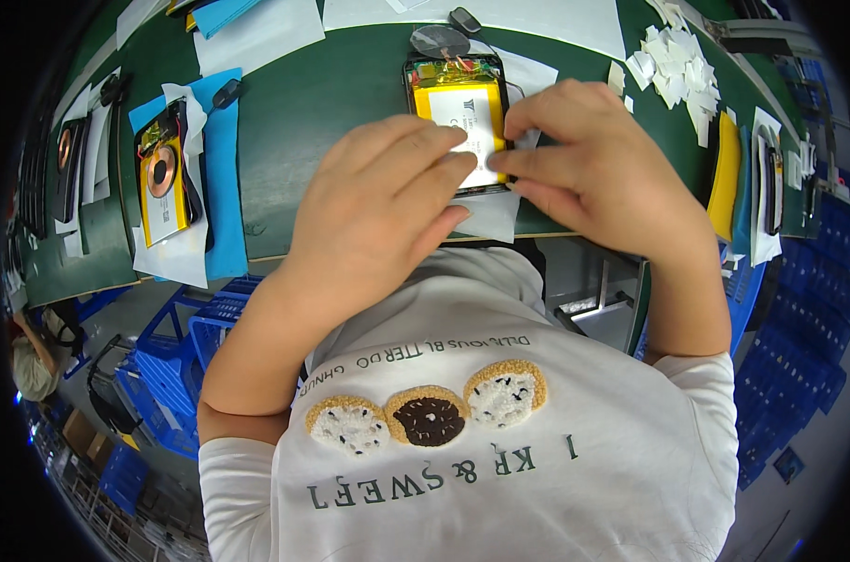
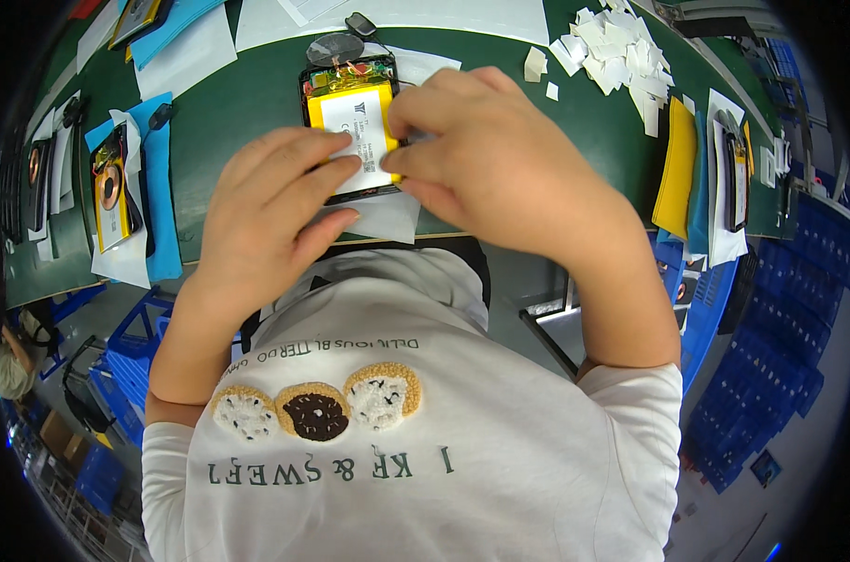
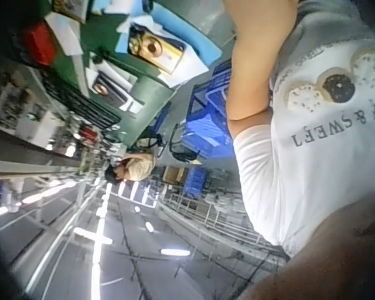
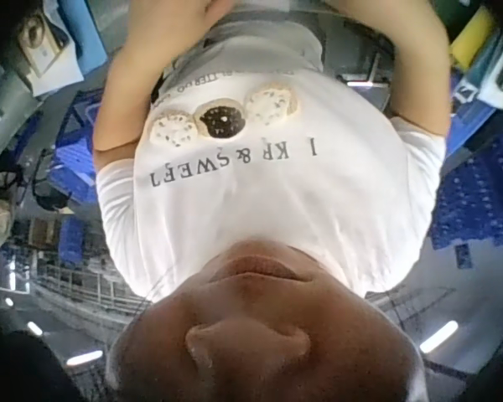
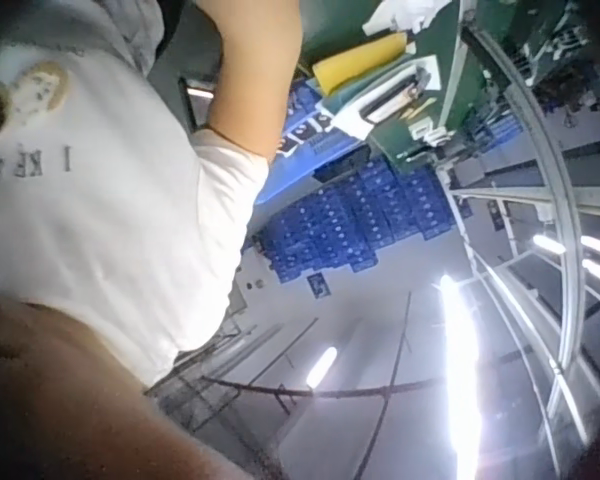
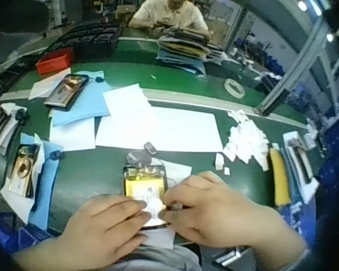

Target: Assemble electronic components by placing a battery into a plastic casing and applying adhesive tape.

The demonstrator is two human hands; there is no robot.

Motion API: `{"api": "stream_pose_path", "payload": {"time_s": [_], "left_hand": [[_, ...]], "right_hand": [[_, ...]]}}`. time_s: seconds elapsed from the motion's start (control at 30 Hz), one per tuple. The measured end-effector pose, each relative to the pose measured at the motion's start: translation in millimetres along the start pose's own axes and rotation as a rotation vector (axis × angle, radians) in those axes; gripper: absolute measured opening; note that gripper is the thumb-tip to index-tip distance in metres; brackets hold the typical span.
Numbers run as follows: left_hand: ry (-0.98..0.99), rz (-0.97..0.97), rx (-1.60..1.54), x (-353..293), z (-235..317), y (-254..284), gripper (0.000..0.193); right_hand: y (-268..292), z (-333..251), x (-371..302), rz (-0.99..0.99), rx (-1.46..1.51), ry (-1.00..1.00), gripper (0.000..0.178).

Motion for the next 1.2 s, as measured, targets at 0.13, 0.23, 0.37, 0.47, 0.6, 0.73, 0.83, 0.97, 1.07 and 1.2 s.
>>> {"api": "stream_pose_path", "payload": {"time_s": [0.13,0.23,0.37,0.47,0.6,0.73,0.83,0.97,1.07,1.2], "left_hand": [[-0.001,0.021,0.068,-4,7,-6,0.032],[-0.005,0.000,0.073,1,7,-1,0.028],[0.033,-0.003,0.043,1,13,-1,0.026],[0.049,0.022,0.020,0,13,-1,0.026],[0.053,0.039,-0.001,-3,10,-5,0.027],[0.056,0.036,-0.026,-5,9,-8,0.028],[0.050,0.049,-0.037,-6,9,-8,0.028],[0.048,0.062,-0.042,-6,9,-8,0.027],[0.045,0.077,-0.038,-6,10,-6,0.026],[0.042,0.077,-0.051,-6,12,-7,0.026]], "right_hand": [[0,-18,6,-0.043,-0.081,-0.019,0.021],[2,-10,17,-0.022,-0.052,-0.052,0.017],[-16,-4,39,0.233,-0.021,-0.104,0.018],[-25,-5,50,0.299,-0.027,-0.125,0.018],[-33,1,51,0.295,0.017,-0.117,0.015],[-32,3,55,0.246,0.023,-0.107,0.009],[-31,8,57,0.165,0.032,-0.081,0.005],[-29,12,60,0.146,-0.036,-0.055,0.005],[-28,14,57,0.115,-0.142,0.009,0.007],[-27,14,47,0.171,-0.281,0.111,0.011]]}}
Point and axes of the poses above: each hand's wrist, its own x-axis towards the middle knuckle, its own y-axis out of the back of the hand, z = x × y, the point moved 1 cm from there along x, towards the middle knuckle
